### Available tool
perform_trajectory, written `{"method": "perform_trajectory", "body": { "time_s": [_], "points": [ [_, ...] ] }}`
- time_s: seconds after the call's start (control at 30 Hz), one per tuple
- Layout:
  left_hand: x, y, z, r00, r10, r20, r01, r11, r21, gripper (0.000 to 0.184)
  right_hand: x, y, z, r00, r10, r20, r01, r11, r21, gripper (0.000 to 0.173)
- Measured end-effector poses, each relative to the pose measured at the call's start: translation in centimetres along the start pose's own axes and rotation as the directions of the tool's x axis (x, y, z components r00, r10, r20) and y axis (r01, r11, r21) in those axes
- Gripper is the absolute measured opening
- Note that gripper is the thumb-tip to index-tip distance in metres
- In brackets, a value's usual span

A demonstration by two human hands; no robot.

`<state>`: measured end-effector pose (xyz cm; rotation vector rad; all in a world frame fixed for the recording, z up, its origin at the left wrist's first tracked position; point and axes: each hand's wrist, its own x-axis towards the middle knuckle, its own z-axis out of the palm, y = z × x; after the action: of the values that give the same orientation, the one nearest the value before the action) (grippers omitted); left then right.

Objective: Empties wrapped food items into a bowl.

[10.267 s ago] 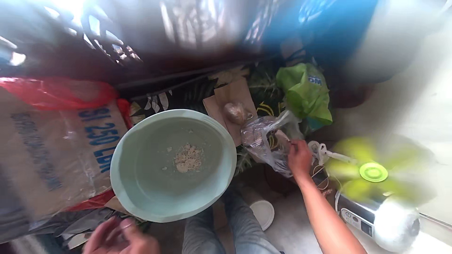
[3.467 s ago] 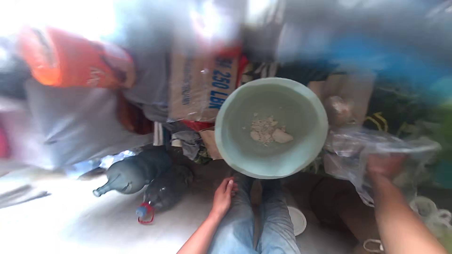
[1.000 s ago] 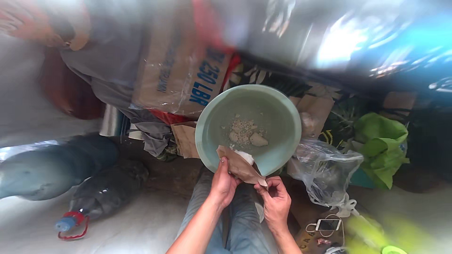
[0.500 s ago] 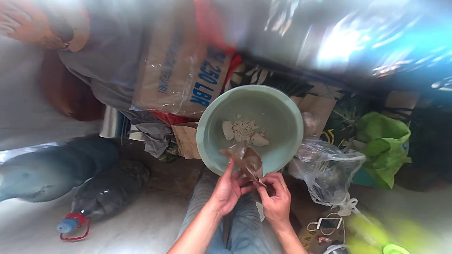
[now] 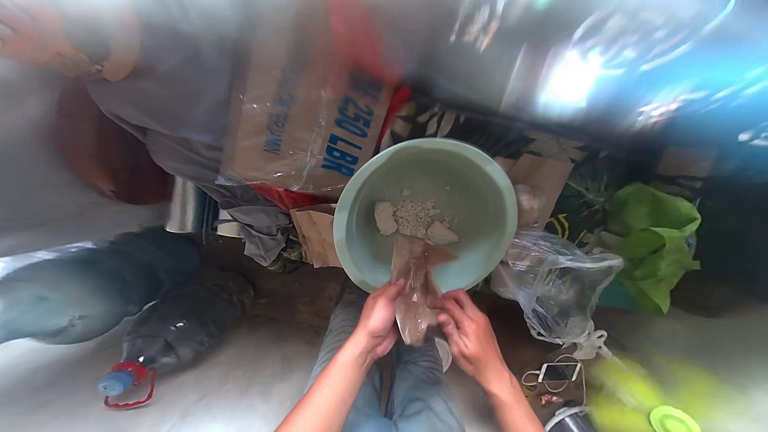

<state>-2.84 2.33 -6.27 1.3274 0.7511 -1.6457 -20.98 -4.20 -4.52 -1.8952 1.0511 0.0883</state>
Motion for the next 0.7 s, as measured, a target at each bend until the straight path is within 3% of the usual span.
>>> {"method": "perform_trajectory", "body": {
  "time_s": [0.07,0.17,0.23,0.37,0.4,0.47,0.53,0.57,0.63,0.7],
  "points": [
    [0.1,0.6,-0.7,0.999,-0.038,0.017,0.04,0.989,-0.144,0.041,0.5,1.7,-0.8,0.993,0.116,0.009,-0.115,0.991,-0.066,0.055],
    [0.0,1.2,-1.3,1.0,-0.014,-0.003,0.014,0.985,-0.172,0.04,0.7,2.7,-1.9,0.955,0.295,0.025,-0.278,0.923,-0.268,0.044],
    [-0.1,1.2,-1.2,0.998,0.06,-0.025,-0.062,0.995,-0.076,0.036,1.0,1.7,-2.6,0.971,0.234,-0.044,-0.237,0.928,-0.288,0.036],
    [-0.3,0.3,-1.1,0.969,0.241,0.05,-0.246,0.949,0.197,0.04,2.6,-3.3,-2.4,0.946,-0.089,-0.312,0.051,0.991,-0.127,0.026],
    [-0.4,0.2,-1.1,0.961,0.265,0.08,-0.276,0.936,0.22,0.041,2.9,-4.8,-2.0,0.95,-0.111,-0.292,0.104,0.994,-0.039,0.03],
    [-0.8,-0.1,-0.8,0.951,0.292,0.102,-0.306,0.937,0.17,0.043,3.4,-6.4,-0.1,0.985,-0.123,-0.118,0.153,0.944,0.293,0.049],
    [-1.4,-0.2,0.2,0.966,0.252,0.051,-0.247,0.966,-0.079,0.042,4.0,-5.6,3.2,0.975,-0.215,0.062,0.156,0.853,0.498,0.072],
    [-1.5,0.0,0.7,0.98,0.2,0.013,-0.194,0.961,-0.2,0.044,4.5,-4.5,5.0,0.963,-0.255,0.087,0.187,0.865,0.466,0.079],
    [-1.4,0.2,0.5,0.99,0.136,0.027,-0.12,0.941,-0.316,0.05,6.1,-1.6,7.3,0.968,-0.223,0.112,0.191,0.952,0.241,0.076],
    [-1.2,0.2,-0.4,0.99,0.124,0.07,-0.093,0.934,-0.345,0.054,8.1,1.1,7.8,0.988,0.007,0.156,-0.013,0.999,0.038,0.062]
  ]
}}
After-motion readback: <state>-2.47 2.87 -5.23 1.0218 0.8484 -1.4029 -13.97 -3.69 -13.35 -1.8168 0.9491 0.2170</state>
